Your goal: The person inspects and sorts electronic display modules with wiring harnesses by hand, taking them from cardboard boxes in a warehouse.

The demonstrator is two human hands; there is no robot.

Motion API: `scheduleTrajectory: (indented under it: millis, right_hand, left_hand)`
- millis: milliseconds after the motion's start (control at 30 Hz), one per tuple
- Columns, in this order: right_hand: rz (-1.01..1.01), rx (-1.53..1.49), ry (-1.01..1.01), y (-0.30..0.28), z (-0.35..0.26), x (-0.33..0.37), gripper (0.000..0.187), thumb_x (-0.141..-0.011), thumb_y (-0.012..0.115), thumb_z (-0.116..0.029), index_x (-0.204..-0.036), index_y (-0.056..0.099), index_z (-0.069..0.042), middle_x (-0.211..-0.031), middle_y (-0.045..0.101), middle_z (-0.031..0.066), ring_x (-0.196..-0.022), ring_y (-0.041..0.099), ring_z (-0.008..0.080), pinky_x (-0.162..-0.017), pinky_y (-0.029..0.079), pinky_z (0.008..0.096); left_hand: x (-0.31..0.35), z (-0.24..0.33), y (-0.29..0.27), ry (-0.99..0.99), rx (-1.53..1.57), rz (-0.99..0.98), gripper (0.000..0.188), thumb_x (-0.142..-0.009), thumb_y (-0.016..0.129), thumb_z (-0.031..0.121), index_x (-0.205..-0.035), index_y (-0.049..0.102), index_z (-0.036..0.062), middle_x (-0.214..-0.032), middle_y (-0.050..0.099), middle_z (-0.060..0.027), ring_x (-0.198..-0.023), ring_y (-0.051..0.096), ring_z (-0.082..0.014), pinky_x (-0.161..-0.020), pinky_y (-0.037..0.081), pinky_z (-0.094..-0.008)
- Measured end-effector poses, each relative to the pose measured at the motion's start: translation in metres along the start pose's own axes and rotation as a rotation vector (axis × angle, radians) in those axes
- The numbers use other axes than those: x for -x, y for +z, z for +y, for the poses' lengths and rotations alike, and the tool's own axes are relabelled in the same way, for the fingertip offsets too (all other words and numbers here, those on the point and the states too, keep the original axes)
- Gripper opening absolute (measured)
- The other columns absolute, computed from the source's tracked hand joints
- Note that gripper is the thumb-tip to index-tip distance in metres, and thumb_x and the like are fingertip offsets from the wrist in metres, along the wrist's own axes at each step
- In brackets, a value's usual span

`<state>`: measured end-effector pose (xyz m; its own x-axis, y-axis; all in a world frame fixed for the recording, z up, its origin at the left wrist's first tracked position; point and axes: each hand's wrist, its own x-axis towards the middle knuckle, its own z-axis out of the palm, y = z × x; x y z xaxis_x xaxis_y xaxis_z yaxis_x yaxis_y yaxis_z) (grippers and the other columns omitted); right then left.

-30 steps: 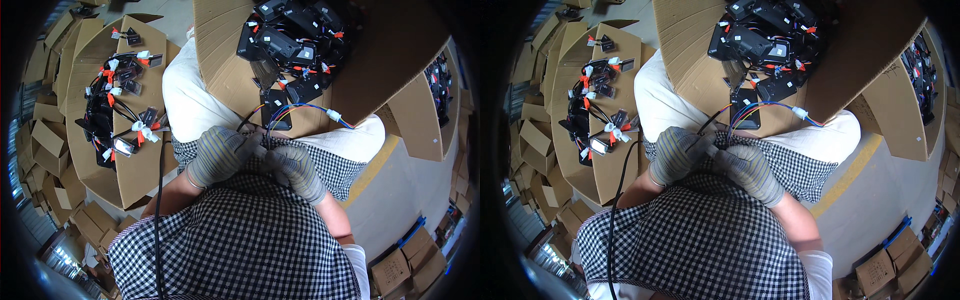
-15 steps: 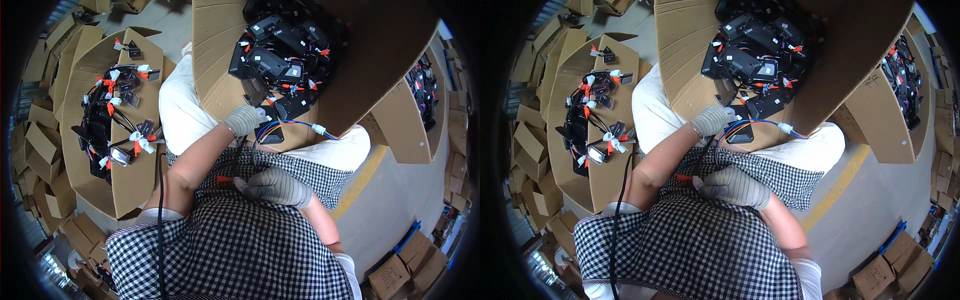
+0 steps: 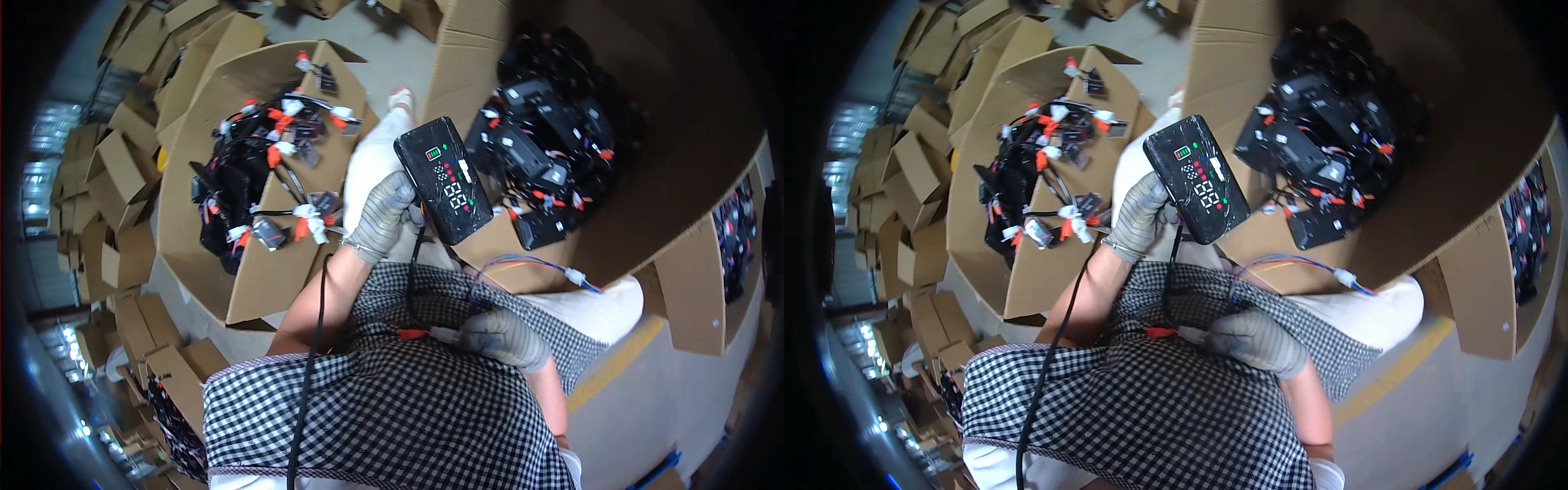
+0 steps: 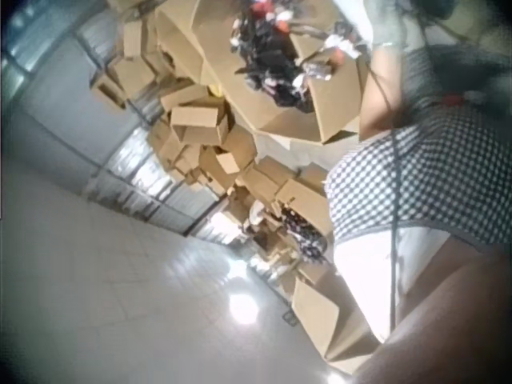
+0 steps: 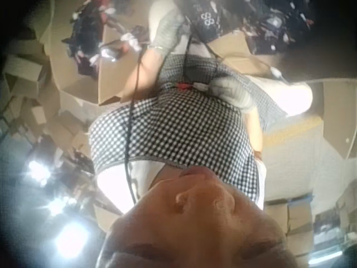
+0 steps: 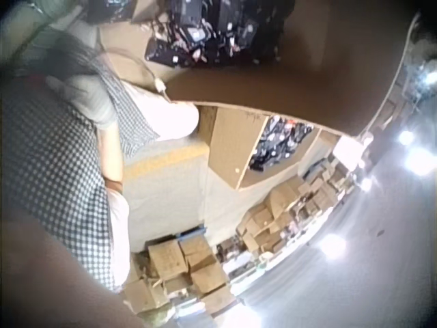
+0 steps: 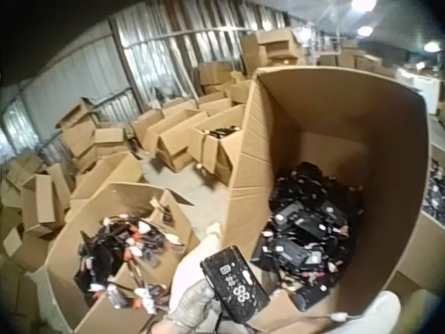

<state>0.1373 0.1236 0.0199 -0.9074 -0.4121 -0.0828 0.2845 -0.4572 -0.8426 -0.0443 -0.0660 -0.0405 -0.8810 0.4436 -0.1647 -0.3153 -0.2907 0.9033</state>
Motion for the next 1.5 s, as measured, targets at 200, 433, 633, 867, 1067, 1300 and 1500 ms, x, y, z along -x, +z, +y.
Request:
scheduleTrajectory:
  millis: [200,433,633,867,1067,1300,1500]
  right_hand:
    - [0.317,0.025,0.346,-0.011,0.005,0.022,0.029,-0.086,0.063,-0.024,-0.076,0.064,0.002,-0.064,0.057,0.0019,-0.056,0.049,0.0067,-0.054,0.037,0.02]
    - [0.321,-0.065,0.237,-0.011,-0.007,0.018,0.029,-0.09,0.057,-0.026,-0.073,0.06,-0.003,-0.063,0.05,-0.0031,-0.056,0.04,0.0038,-0.05,0.031,0.0184]
    - [0.172,0.186,0.079,-0.022,-0.015,0.017,0.027,-0.092,0.053,-0.022,-0.075,0.058,-0.001,-0.07,0.055,-0.0004,-0.066,0.05,0.0099,-0.062,0.043,0.0244]
    - [0.302,-0.036,0.267,-0.087,-0.038,0.013,0.017,-0.091,0.054,-0.015,-0.09,0.062,0.0,-0.079,0.063,0.0081,-0.076,0.059,0.0184,-0.07,0.047,0.0294]
    - [0.265,0.523,0.12,-0.104,-0.006,-0.006,0.021,-0.091,0.054,-0.023,-0.098,0.065,-0.007,-0.093,0.066,0.0078,-0.083,0.063,0.023,-0.076,0.049,0.0338]
    - [0.245,0.641,0.23,-0.107,-0.003,-0.014,0.027,-0.088,0.054,-0.031,-0.1,0.065,-0.01,-0.092,0.065,0.0135,-0.084,0.063,0.0307,-0.077,0.049,0.0379]
    - [0.25,0.654,0.267,-0.103,-0.005,-0.015,0.03,-0.089,0.05,-0.035,-0.101,0.065,-0.011,-0.09,0.065,0.0144,-0.082,0.062,0.0322,-0.076,0.049,0.0401]
  left_hand:
    - [-0.011,0.083,-0.065,0.42,0.51,0.339,0.03,-0.085,0.06,0.02,-0.112,0.056,0.0074,-0.109,0.061,-0.0061,-0.098,0.058,-0.0207,-0.092,0.045,-0.035]
    - [-0.018,0.119,-0.063,0.746,0.229,0.532,0.028,-0.091,0.052,0.015,-0.113,0.054,-0.0013,-0.114,0.058,-0.0151,-0.108,0.055,-0.0232,-0.098,0.042,-0.0382]
    - [-0.034,0.036,0.072,0.443,-0.905,-0.074,0.024,-0.088,0.052,0.016,-0.107,0.059,0.0026,-0.105,0.061,-0.0111,-0.097,0.058,-0.0223,-0.084,0.046,-0.0346]
    - [-0.123,-0.147,0.142,0.2,-1.152,-0.603,0.027,-0.086,0.047,0.019,-0.106,0.06,0.0053,-0.101,0.06,-0.017,-0.096,0.057,-0.0336,-0.085,0.044,-0.0417]
    - [-0.174,-0.189,0.208,-0.281,-1.577,-0.634,0.041,-0.086,0.052,0.034,-0.114,0.054,0.0053,-0.108,0.059,-0.0188,-0.103,0.057,-0.0328,-0.09,0.044,-0.042]
    - [-0.203,-0.235,0.218,-0.56,-1.613,-0.822,0.062,-0.082,0.052,0.049,-0.121,0.048,0.001,-0.113,0.06,-0.0216,-0.104,0.058,-0.0348,-0.09,0.044,-0.0444]
    - [-0.186,-0.235,0.197,-0.446,-1.744,-0.889,0.033,-0.08,0.053,0.026,-0.103,0.063,0.0045,-0.104,0.064,-0.0178,-0.098,0.062,-0.033,-0.08,0.05,-0.0432]
